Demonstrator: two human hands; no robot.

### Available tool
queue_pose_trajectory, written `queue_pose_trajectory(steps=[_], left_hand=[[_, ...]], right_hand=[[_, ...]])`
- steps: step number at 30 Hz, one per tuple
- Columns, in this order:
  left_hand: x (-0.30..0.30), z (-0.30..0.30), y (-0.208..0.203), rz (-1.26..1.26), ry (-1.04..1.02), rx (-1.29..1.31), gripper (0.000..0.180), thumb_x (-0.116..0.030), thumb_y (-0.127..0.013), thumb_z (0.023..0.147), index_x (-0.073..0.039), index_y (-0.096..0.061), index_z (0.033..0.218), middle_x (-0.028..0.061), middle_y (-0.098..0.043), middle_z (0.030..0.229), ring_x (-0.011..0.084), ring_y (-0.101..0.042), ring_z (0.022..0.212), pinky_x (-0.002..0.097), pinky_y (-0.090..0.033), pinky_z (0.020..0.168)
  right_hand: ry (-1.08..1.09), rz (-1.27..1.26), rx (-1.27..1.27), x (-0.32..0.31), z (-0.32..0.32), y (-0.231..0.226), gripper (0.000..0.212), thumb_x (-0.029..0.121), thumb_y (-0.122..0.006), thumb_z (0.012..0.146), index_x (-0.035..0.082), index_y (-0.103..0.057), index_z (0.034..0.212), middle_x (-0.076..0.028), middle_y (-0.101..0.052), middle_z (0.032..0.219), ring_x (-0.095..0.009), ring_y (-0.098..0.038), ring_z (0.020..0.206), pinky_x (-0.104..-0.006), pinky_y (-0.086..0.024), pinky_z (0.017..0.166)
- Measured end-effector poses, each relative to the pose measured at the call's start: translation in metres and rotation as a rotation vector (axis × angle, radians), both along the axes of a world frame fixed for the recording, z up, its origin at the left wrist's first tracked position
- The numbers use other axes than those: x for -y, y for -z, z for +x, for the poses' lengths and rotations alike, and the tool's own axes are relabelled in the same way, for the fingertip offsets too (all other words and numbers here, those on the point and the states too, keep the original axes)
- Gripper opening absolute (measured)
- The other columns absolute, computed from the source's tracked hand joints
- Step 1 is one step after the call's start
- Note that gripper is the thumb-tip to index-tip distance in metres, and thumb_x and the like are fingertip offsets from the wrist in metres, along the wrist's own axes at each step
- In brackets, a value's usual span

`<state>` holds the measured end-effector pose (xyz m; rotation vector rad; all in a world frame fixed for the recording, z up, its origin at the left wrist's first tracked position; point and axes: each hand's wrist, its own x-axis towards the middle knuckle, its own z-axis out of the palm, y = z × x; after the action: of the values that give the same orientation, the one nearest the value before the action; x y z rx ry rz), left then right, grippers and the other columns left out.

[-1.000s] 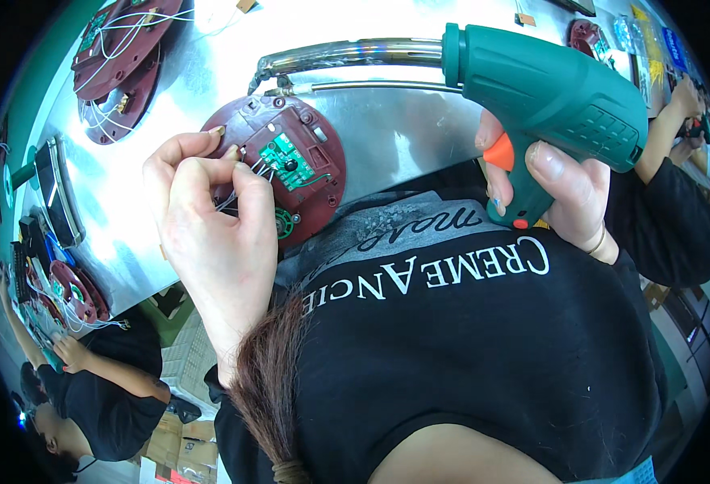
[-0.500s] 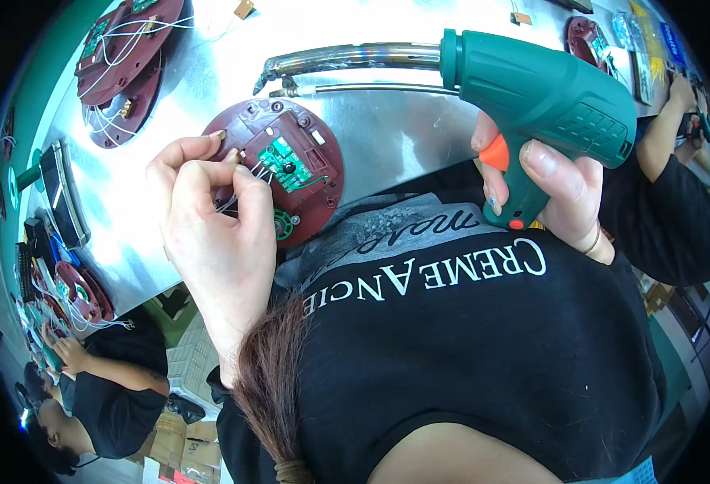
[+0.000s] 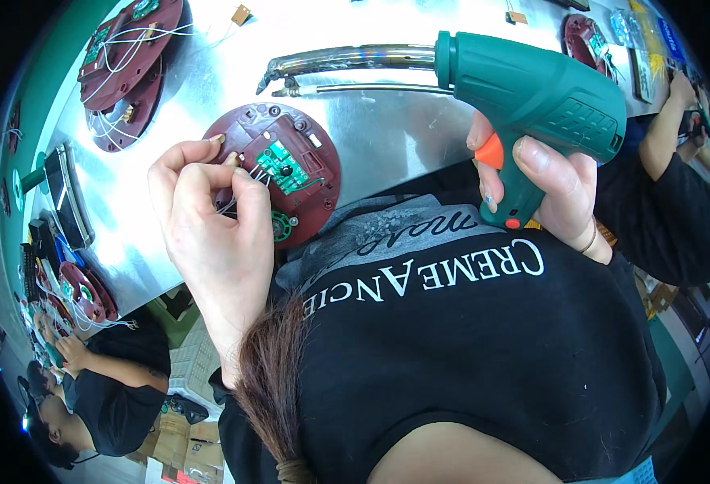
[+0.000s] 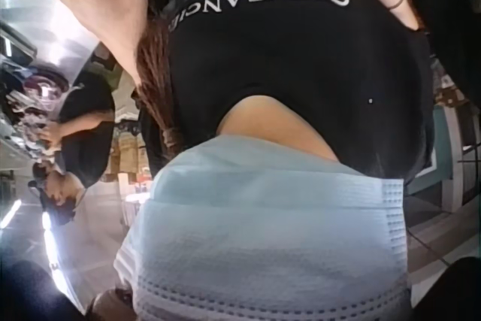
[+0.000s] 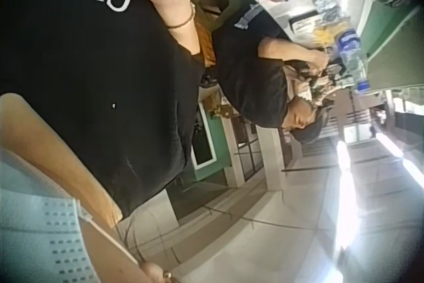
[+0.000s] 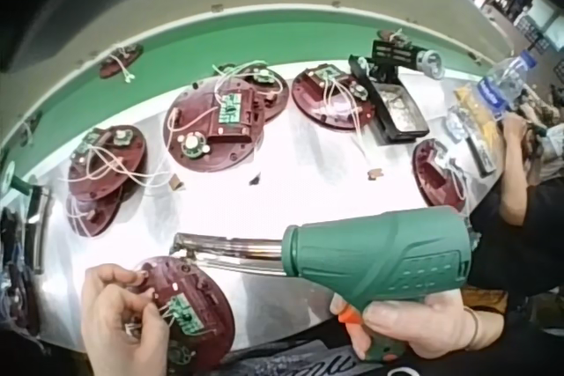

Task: Soldering components onto circular circuit boards on an assembly line.

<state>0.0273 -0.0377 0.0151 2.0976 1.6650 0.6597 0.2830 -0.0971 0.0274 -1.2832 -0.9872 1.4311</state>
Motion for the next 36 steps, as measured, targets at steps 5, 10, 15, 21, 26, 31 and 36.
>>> queue_pose_trajectory(steps=[5,10,15,21,26,31,36], left_hand=[[-0.001,0.000,0.000,0.014,0.009,-0.007,0.007,0.004,-0.062,0.076,0.003,-0.054,0.076,0.0154,-0.054,0.101,0.0248,-0.058,0.093,0.0310,-0.050,0.076],[-0.001,0.001,-0.001,0.003,0.004,-0.008,0.007,0.005,-0.062,0.076,0.004,-0.055,0.076,0.0157,-0.054,0.101,0.0250,-0.059,0.093,0.0309,-0.050,0.076],[-0.002,0.001,0.001,0.016,0.027,-0.011,0.007,0.005,-0.062,0.076,0.004,-0.055,0.076,0.0156,-0.054,0.101,0.0253,-0.059,0.093,0.0310,-0.050,0.076],[0.000,0.000,0.003,-0.005,0.023,0.005,0.007,0.005,-0.061,0.076,0.004,-0.054,0.075,0.0160,-0.054,0.101,0.0260,-0.059,0.094,0.0317,-0.051,0.076],[0.002,0.000,0.003,0.026,0.055,-0.017,0.006,0.005,-0.061,0.076,0.004,-0.055,0.075,0.0163,-0.054,0.100,0.0257,-0.060,0.094,0.0315,-0.052,0.075],[-0.003,0.000,0.001,-0.021,0.031,0.054,0.007,0.005,-0.060,0.077,0.004,-0.054,0.073,0.0166,-0.054,0.099,0.0253,-0.059,0.091,0.0307,-0.051,0.074],[-0.009,-0.008,-0.008,-0.261,0.061,0.341,0.048,-0.002,-0.070,0.076,0.003,-0.043,0.115,0.0132,-0.044,0.116,0.0204,-0.054,0.103,0.0348,-0.051,0.088]], right_hand=[[0.002,-0.009,-0.006,0.000,0.002,0.001,0.042,0.025,-0.053,0.086,-0.008,-0.051,0.112,-0.016,-0.059,0.095,-0.014,-0.055,0.055,-0.0259,-0.047,0.049],[0.016,0.000,-0.020,0.001,0.002,0.004,0.042,0.024,-0.053,0.086,-0.008,-0.050,0.114,-0.017,-0.058,0.094,-0.015,-0.055,0.054,-0.0257,-0.047,0.047],[0.037,0.053,-0.028,0.001,0.002,0.006,0.044,0.022,-0.053,0.086,-0.009,-0.049,0.117,-0.017,-0.058,0.092,-0.015,-0.054,0.052,-0.0255,-0.047,0.046],[0.049,0.061,-0.035,0.006,0.005,0.008,0.043,0.021,-0.052,0.086,-0.008,-0.049,0.117,-0.017,-0.059,0.093,-0.015,-0.055,0.052,-0.0255,-0.048,0.046],[0.076,0.060,-0.133,0.012,0.007,0.007,0.031,0.015,-0.054,0.087,-0.006,-0.054,0.110,-0.016,-0.061,0.092,-0.015,-0.057,0.055,-0.0266,-0.049,0.050],[0.087,0.115,-0.199,0.011,0.011,0.004,0.020,0.010,-0.056,0.089,-0.005,-0.059,0.102,-0.013,-0.064,0.090,-0.015,-0.058,0.058,-0.0273,-0.049,0.053],[0.100,0.041,-0.121,0.015,0.017,-0.001,0.039,0.016,-0.053,0.086,-0.006,-0.050,0.118,-0.016,-0.059,0.095,-0.015,-0.057,0.056,-0.0266,-0.048,0.050]])
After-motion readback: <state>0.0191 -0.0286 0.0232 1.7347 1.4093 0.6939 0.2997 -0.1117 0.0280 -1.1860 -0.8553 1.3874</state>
